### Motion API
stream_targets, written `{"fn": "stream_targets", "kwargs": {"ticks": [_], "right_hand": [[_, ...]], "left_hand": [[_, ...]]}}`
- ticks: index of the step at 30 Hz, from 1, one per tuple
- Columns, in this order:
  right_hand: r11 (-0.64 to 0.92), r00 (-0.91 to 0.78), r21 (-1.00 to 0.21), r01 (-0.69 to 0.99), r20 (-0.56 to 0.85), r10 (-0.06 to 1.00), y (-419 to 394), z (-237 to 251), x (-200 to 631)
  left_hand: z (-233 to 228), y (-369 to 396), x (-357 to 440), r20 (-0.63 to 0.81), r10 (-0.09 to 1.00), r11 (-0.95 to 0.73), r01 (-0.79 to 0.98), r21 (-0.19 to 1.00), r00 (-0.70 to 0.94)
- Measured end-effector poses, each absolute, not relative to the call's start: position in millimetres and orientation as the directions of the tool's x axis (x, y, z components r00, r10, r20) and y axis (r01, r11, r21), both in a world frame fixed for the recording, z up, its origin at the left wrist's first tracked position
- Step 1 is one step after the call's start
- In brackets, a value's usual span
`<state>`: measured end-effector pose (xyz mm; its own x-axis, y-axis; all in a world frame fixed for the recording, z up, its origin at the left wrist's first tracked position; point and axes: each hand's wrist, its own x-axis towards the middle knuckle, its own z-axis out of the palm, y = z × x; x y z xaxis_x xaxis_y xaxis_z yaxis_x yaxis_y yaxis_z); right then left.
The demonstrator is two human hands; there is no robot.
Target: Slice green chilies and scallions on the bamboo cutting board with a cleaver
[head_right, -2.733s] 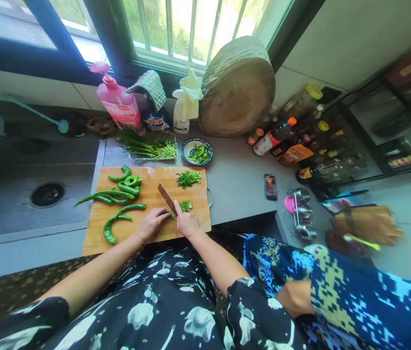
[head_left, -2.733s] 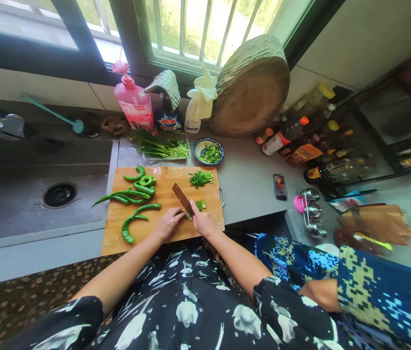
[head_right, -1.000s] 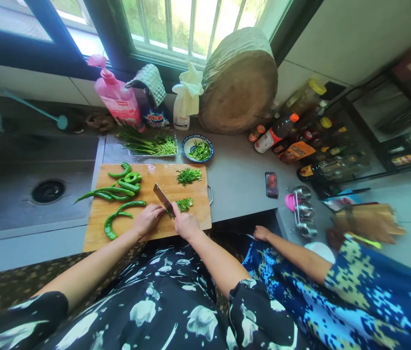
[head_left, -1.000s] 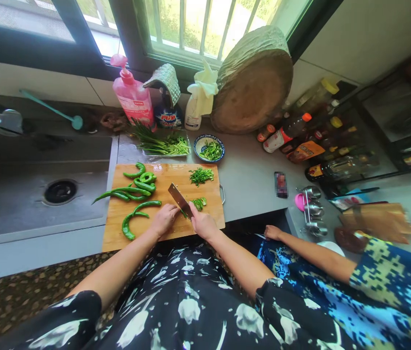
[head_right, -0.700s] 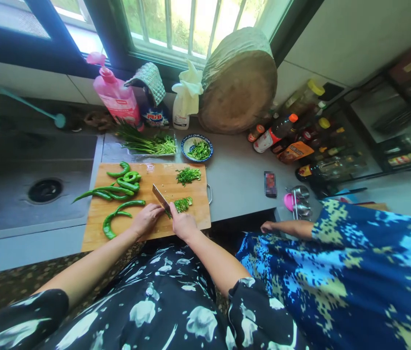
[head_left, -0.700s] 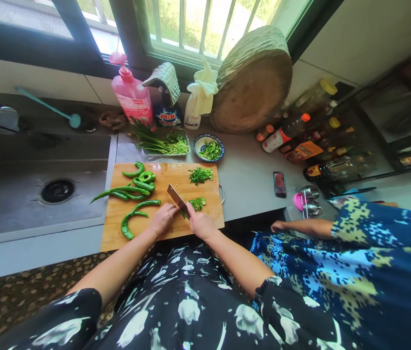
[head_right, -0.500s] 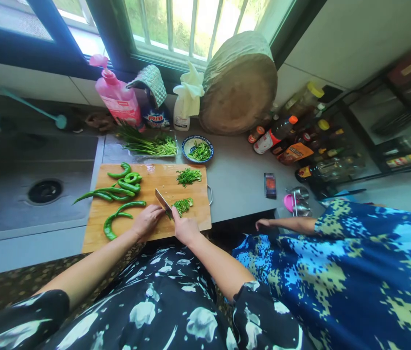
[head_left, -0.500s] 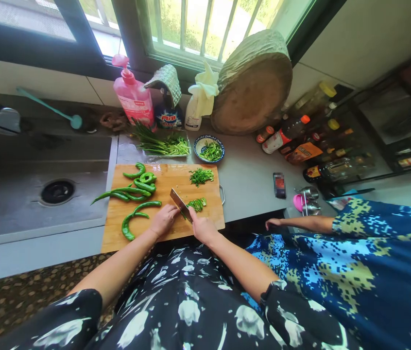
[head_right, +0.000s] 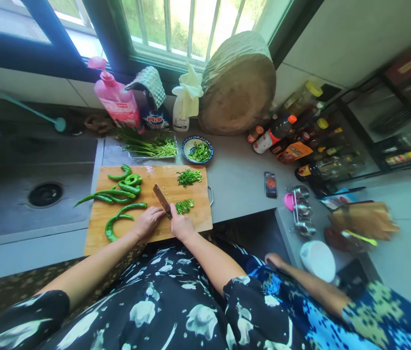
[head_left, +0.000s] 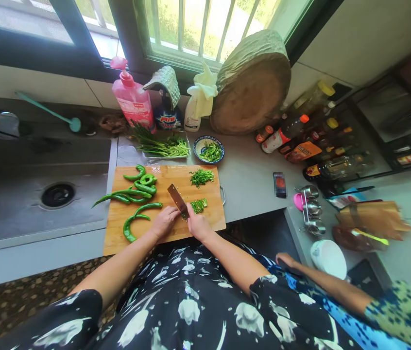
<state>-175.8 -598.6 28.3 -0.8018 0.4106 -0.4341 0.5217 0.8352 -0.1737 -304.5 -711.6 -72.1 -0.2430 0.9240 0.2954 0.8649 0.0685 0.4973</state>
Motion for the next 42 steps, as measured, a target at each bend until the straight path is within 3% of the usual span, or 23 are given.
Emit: {"fn": "stream_targets", "kwargs": {"ticks": [8, 14, 19, 23, 26, 31, 34, 39, 42], "right_hand": [[0.812, -0.800, -0.171, 0.558, -0.372, 0.472, -576.6, 27.0, -168.7], [0.728, -0.782, -0.285, 0.623, -0.222, 0.583, -556.0, 38.5, -153.8], [0.742, -0.806, -0.315, 0.592, -0.230, 0.545, -562.7, 36.2, -140.7], [0.790, -0.855, -0.336, 0.513, -0.276, 0.438, -583.7, 21.3, -133.1], [0.823, -0.874, -0.322, 0.468, -0.307, 0.377, -589.1, 10.9, -129.6], [0.831, -0.843, -0.218, 0.512, -0.312, 0.437, -572.3, 7.2, -132.9], [0.836, -0.835, -0.180, 0.518, -0.317, 0.450, -565.4, 8.7, -137.2], [0.830, -0.825, -0.160, 0.534, -0.313, 0.471, -566.9, 6.7, -137.5], [0.824, -0.824, -0.170, 0.541, -0.306, 0.477, -566.9, 5.2, -136.4]], "left_hand": [[-62.8, -710.4, -305.6, 0.216, 0.944, 0.115, 0.860, 0.497, -0.251], [-64.6, -683.8, -298.7, 0.155, 0.918, 0.224, 0.799, 0.559, -0.366], [-51.3, -685.3, -305.6, 0.075, 0.873, 0.352, 0.729, 0.587, -0.482], [-32.9, -732.3, -331.4, 0.074, 0.774, 0.490, 0.669, 0.558, -0.629], [-24.7, -767.8, -351.6, 0.008, 0.664, 0.661, 0.591, 0.462, -0.748], [-17.6, -776.4, -365.2, -0.254, 0.525, 0.845, 0.462, 0.267, -0.813], [-10.7, -770.1, -368.7, -0.333, 0.486, 0.870, 0.411, 0.273, -0.808], [-2.4, -792.4, -381.8, -0.343, 0.430, 0.881, 0.305, 0.362, -0.835], [-7.0, -809.8, -383.5, -0.454, 0.405, 0.896, 0.246, 0.370, -0.794]]}}
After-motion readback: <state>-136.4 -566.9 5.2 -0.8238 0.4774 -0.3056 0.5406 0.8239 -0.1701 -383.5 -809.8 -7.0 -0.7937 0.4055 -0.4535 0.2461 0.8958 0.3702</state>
